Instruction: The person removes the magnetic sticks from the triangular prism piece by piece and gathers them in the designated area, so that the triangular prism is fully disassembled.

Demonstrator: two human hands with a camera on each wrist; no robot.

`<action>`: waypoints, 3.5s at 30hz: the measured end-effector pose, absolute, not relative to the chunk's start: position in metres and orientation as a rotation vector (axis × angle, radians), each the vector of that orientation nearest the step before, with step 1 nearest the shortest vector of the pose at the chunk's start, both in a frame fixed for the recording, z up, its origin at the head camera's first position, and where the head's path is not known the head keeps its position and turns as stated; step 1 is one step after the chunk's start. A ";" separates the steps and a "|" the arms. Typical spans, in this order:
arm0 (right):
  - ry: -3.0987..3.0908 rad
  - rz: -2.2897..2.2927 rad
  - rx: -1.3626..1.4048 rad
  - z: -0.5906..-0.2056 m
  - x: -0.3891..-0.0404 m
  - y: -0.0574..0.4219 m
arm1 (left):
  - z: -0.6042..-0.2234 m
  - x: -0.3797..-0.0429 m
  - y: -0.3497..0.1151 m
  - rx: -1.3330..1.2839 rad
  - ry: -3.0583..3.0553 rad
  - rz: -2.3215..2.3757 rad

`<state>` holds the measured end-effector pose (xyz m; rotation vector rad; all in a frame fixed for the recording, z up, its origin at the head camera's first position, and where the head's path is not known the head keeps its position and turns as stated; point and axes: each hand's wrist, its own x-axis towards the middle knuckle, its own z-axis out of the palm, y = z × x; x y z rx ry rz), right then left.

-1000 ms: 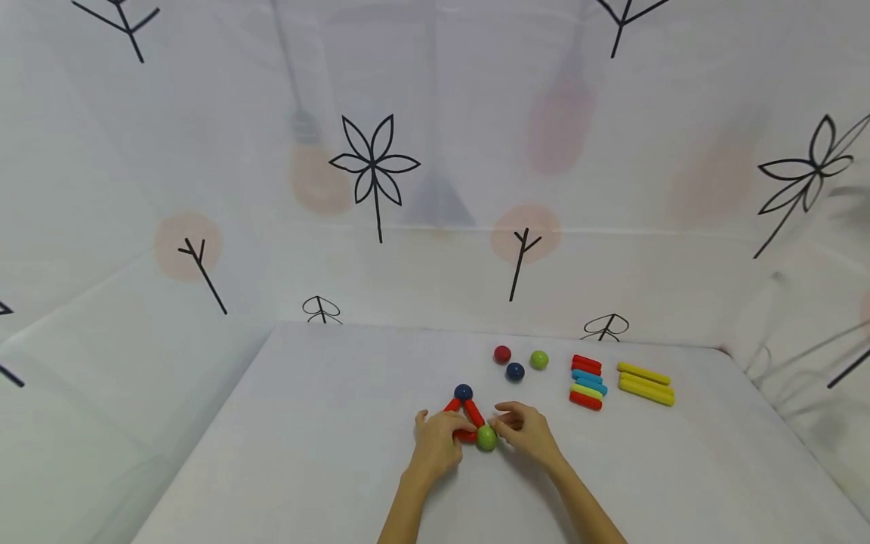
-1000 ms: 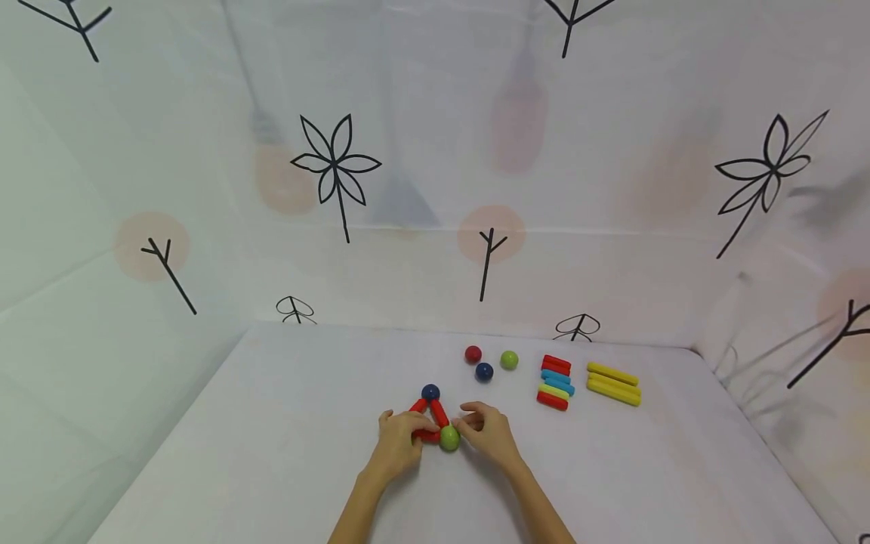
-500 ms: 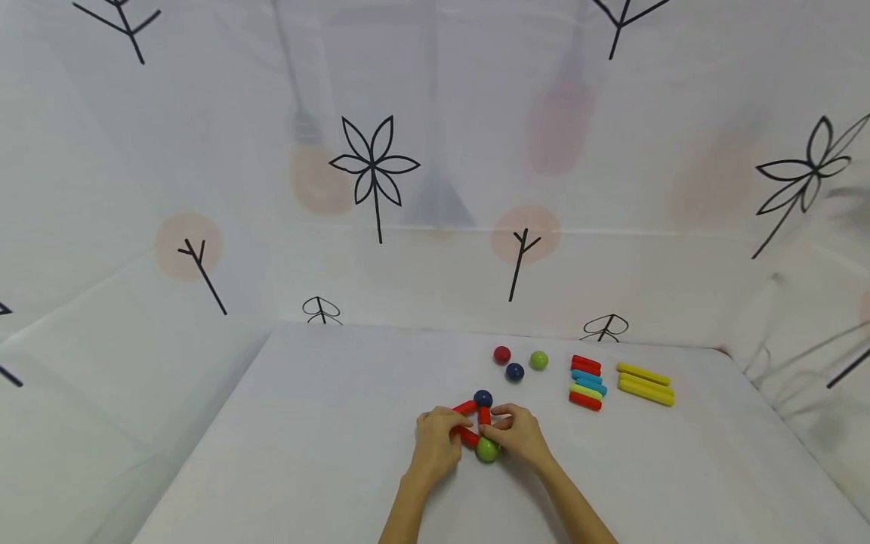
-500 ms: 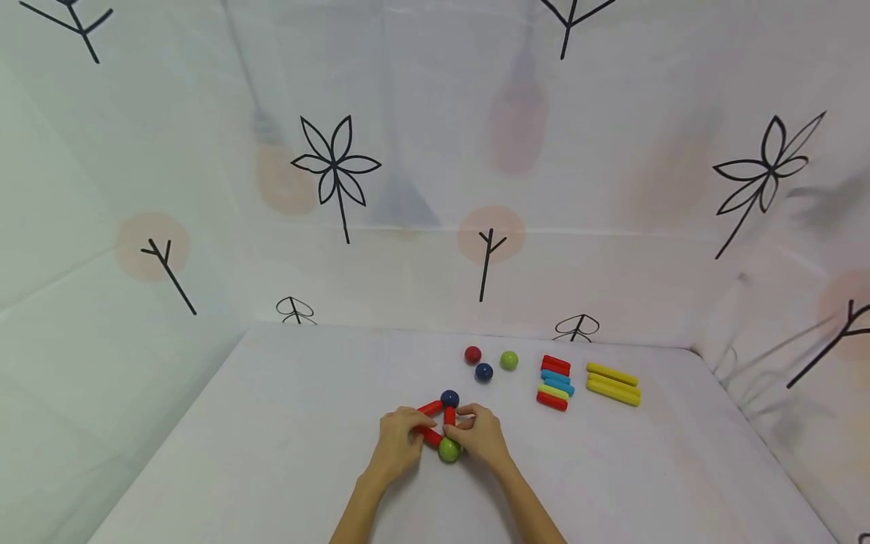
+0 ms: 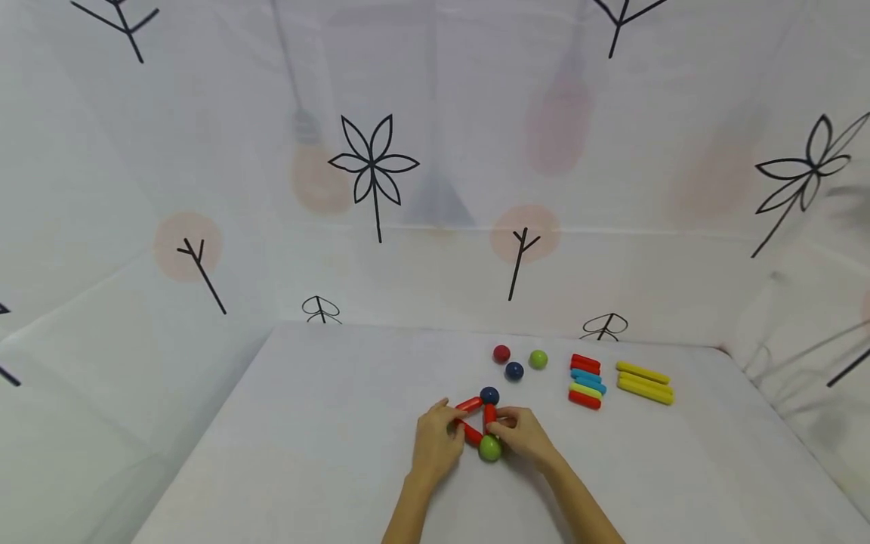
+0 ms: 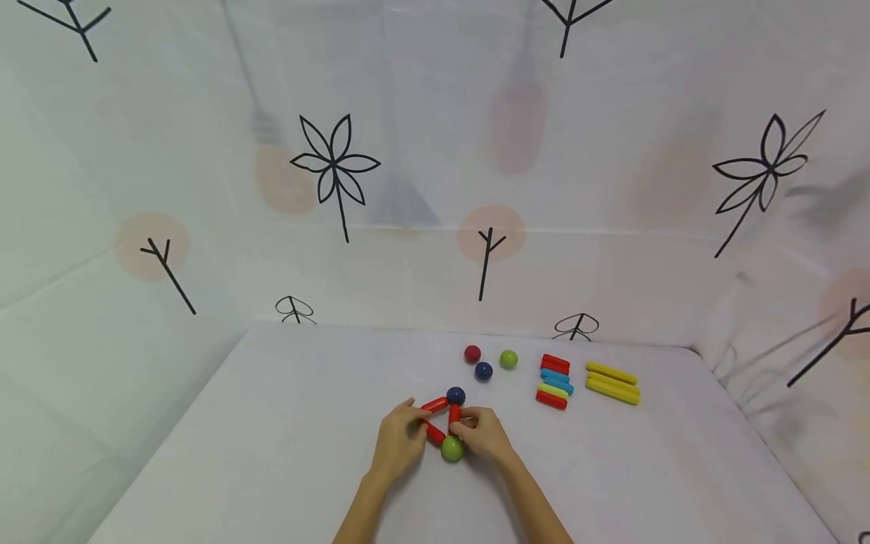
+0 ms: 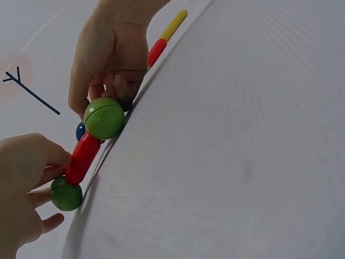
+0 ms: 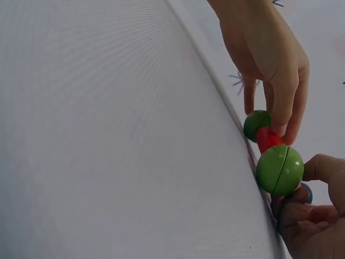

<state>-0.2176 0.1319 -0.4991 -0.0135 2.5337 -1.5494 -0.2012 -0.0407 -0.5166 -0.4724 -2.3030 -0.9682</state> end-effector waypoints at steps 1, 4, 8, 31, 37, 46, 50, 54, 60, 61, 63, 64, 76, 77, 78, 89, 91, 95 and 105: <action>2.523 -1.545 -0.021 -0.499 -0.218 0.132 | -0.517 -0.201 -0.040 -0.462 -2.310 -0.961; 2.487 -1.548 -0.026 -0.499 -0.219 0.133 | -0.517 -0.200 -0.038 -0.419 -2.345 -0.949; 2.418 -1.591 0.001 -0.500 -0.220 0.135 | -0.516 -0.198 -0.035 -0.369 -2.407 -0.940; 2.442 -1.577 0.051 -0.500 -0.214 0.140 | -0.515 -0.194 -0.039 -0.286 -2.541 -0.918; 2.542 -1.482 0.030 -0.499 -0.212 0.145 | -0.515 -0.197 -0.045 -0.216 -2.483 -0.998; 2.672 -1.437 -0.007 -0.498 -0.212 0.152 | -0.511 -0.195 -0.050 0.052 -2.471 -1.008; 2.712 -1.391 -0.056 -0.498 -0.212 0.154 | -0.511 -0.196 -0.052 0.039 -2.476 -1.025; 2.724 -1.352 -0.095 -0.497 -0.212 0.155 | -0.511 -0.196 -0.053 0.032 -2.482 -1.032; 2.708 -1.306 -0.105 -0.495 -0.211 0.157 | -0.511 -0.196 -0.054 0.033 -2.486 -1.052; 2.704 -1.300 -0.107 -0.495 -0.211 0.157 | -0.511 -0.196 -0.054 0.033 -2.488 -1.052; 2.701 -1.284 -0.124 -0.495 -0.212 0.157 | -0.511 -0.196 -0.054 0.029 -2.489 -1.048; 2.700 -1.278 -0.140 -0.494 -0.212 0.157 | -0.511 -0.196 -0.054 0.030 -2.492 -1.047; 2.686 -1.183 -0.345 -0.494 -0.212 0.157 | -0.512 -0.197 -0.054 0.029 -2.500 -1.041; 2.681 -1.172 -0.360 -0.493 -0.212 0.157 | -0.512 -0.197 -0.054 0.029 -2.501 -1.037; 2.674 -1.169 -0.359 -0.493 -0.212 0.157 | -0.512 -0.197 -0.054 0.031 -2.504 -1.035; 2.656 -1.197 -0.296 -0.492 -0.210 0.156 | -0.513 -0.197 -0.055 -0.001 -2.498 -1.024; 2.655 -1.222 -0.317 -0.493 -0.210 0.160 | -0.514 -0.197 -0.056 -0.009 -2.496 -1.026; 2.597 -1.296 -0.423 -0.496 -0.211 0.171 | -0.513 -0.197 -0.056 -0.011 -2.503 -1.030; 2.511 -1.491 -0.355 -0.488 -0.205 0.200 | -0.513 -0.198 -0.059 -0.026 -2.503 -1.044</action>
